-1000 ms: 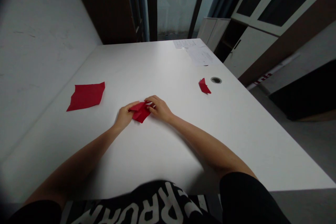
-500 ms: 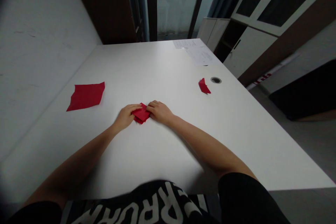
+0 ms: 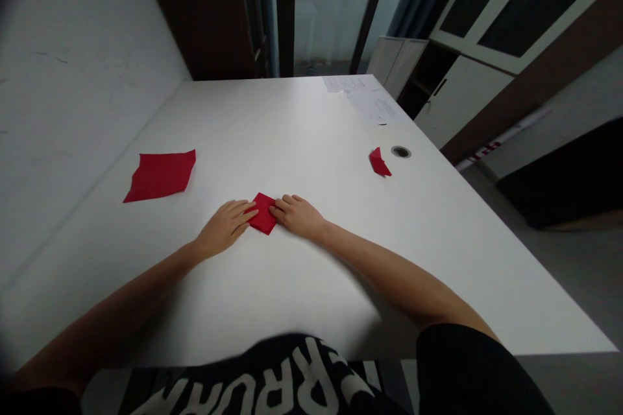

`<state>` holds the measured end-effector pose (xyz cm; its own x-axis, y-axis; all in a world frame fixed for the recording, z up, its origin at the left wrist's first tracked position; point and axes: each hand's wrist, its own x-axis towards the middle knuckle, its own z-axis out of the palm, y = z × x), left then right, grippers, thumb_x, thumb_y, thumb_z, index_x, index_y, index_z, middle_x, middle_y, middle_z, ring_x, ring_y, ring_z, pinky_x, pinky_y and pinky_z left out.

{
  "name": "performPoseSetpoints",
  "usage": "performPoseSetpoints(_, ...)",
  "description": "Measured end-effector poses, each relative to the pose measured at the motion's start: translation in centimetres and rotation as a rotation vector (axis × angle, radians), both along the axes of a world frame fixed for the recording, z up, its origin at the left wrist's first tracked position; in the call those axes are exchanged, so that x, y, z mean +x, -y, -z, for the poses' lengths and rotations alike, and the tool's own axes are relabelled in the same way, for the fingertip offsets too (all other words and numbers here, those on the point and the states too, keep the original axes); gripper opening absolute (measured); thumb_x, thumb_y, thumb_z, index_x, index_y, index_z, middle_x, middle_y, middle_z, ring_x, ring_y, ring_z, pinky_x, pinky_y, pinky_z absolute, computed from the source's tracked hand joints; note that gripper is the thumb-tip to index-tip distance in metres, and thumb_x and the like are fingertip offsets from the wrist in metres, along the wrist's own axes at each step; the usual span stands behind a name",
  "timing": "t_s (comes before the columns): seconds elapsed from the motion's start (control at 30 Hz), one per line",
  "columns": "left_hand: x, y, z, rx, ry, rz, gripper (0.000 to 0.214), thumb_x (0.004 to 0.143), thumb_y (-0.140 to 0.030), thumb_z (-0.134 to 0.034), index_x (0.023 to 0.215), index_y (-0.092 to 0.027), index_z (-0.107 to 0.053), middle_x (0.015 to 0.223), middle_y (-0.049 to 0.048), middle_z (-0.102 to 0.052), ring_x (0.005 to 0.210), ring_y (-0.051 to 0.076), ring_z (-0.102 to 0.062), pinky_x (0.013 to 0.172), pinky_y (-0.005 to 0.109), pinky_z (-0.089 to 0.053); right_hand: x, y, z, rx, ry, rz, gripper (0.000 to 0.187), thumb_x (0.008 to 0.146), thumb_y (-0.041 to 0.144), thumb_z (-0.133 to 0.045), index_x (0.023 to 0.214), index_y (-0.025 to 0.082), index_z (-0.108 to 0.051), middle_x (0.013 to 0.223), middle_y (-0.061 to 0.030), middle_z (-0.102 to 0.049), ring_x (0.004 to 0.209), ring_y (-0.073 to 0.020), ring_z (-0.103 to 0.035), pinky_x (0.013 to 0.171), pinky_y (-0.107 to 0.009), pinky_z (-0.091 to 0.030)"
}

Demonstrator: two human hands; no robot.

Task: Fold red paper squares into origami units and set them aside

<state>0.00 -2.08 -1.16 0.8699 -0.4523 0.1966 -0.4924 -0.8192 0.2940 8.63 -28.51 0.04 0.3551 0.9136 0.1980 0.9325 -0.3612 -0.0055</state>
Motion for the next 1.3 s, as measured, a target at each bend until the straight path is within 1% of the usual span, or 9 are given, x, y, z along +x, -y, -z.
performPoseSetpoints(0.1,-0.2,0.3,-0.3,-0.004,0.060,-0.034,0.034,0.099,-0.026,-0.049,0.127,-0.025,-0.067,0.132,0.0085,-0.065,0.123,0.027,-0.053,0.108,0.048,-0.039,0.0,0.2,0.2,0.021,-0.006,-0.028,0.034,0.104,0.031,-0.044,0.130,0.020,-0.063,0.108,-0.0127,-0.064,0.097,-0.0234,-0.054,0.082,-0.036,-0.040)
performPoseSetpoints(0.23,-0.3,0.8,-0.8,0.011,0.068,-0.068,0.027,0.098,-0.029,-0.052,0.114,-0.023,-0.072,0.109,0.0085,-0.070,0.104,0.025,-0.057,0.094,0.043,-0.045,-0.2,0.3,0.3,0.094,-0.093,-0.020,0.031,0.104,0.033,-0.047,0.123,0.022,-0.068,0.103,-0.0107,-0.065,0.095,-0.0220,-0.054,0.083,-0.035,-0.039)
performPoseSetpoints(0.43,0.0,0.9,-0.4,-0.089,0.006,-0.154,0.027,0.099,-0.036,-0.051,0.099,-0.024,-0.075,0.094,0.0059,-0.071,0.091,0.022,-0.060,0.088,0.039,-0.045,0.4,-0.6,0.1,0.213,-0.410,0.043,0.027,0.103,0.029,-0.049,0.095,0.019,-0.073,0.088,-0.0062,-0.065,0.086,-0.0175,-0.056,0.081,-0.030,-0.040)
performPoseSetpoints(0.53,0.4,0.8,0.0,-0.153,-0.030,-0.255,0.024,0.097,-0.035,-0.053,0.103,-0.023,-0.074,0.090,0.0046,-0.072,0.085,0.021,-0.062,0.085,0.037,-0.046,0.7,-1.5,0.1,0.215,-0.492,0.159,0.025,0.101,0.028,-0.051,0.088,0.019,-0.070,0.083,-0.0034,-0.066,0.081,-0.0158,-0.058,0.076,-0.027,-0.040)
performPoseSetpoints(0.7,1.0,0.9,0.2,-0.167,-0.053,-0.329,0.033,0.094,-0.029,-0.057,0.125,-0.025,-0.065,0.082,0.0013,-0.066,0.077,0.019,-0.060,0.080,0.033,-0.047,0.1,-2.7,0.6,0.172,-0.327,0.373,0.015,0.097,0.033,-0.059,0.103,0.021,-0.066,0.093,-0.0058,-0.068,0.084,-0.0187,-0.059,0.071,-0.028,-0.038)
performPoseSetpoints(0.9,2.3,1.7,-0.4,-0.063,0.015,-0.257,0.037,0.095,-0.027,-0.054,0.131,-0.023,-0.062,0.101,0.0070,-0.062,0.098,0.023,-0.057,0.092,0.037,-0.047,-0.3,-2.7,1.0,0.141,-0.162,0.390,0.020,0.098,0.040,-0.058,0.102,0.021,-0.062,0.099,-0.0087,-0.065,0.092,-0.0231,-0.056,0.074,-0.032,-0.041)
performPoseSetpoints(1.0,3.6,2.5,-0.7,-0.045,0.008,-0.249,0.033,0.094,-0.030,-0.058,0.126,-0.023,-0.064,0.105,0.0078,-0.060,0.100,0.024,-0.056,0.093,0.037,-0.046,-0.2,-2.7,1.1,0.137,-0.142,0.398,0.022,0.098,0.043,-0.057,0.100,0.021,-0.061,0.099,-0.0085,-0.064,0.090,-0.0231,-0.055,0.073,-0.032,-0.040)
performPoseSetpoints(1.1,4.6,3.2,-1.1,-0.023,-0.006,-0.271,0.022,0.090,-0.026,-0.064,0.110,-0.022,-0.068,0.103,0.0079,-0.060,0.098,0.024,-0.056,0.091,0.038,-0.046,-0.1,-2.7,1.1,0.126,-0.136,0.418,0.025,0.098,0.045,-0.056,0.099,0.020,-0.061,0.099,-0.0089,-0.064,0.091,-0.0232,-0.055,0.073,-0.033,-0.040)
performPoseSetpoints(1.3,5.3,3.3,-1.5,0.027,-0.066,-0.300,0.003,0.090,-0.020,-0.062,0.089,-0.020,-0.064,0.097,0.0071,-0.060,0.095,0.023,-0.057,0.090,0.037,-0.046,-0.1,-2.6,0.8,0.096,-0.147,0.448,0.026,0.100,0.045,-0.053,0.100,0.020,-0.061,0.101,-0.0092,-0.063,0.094,-0.0232,-0.055,0.076,-0.033,-0.041)
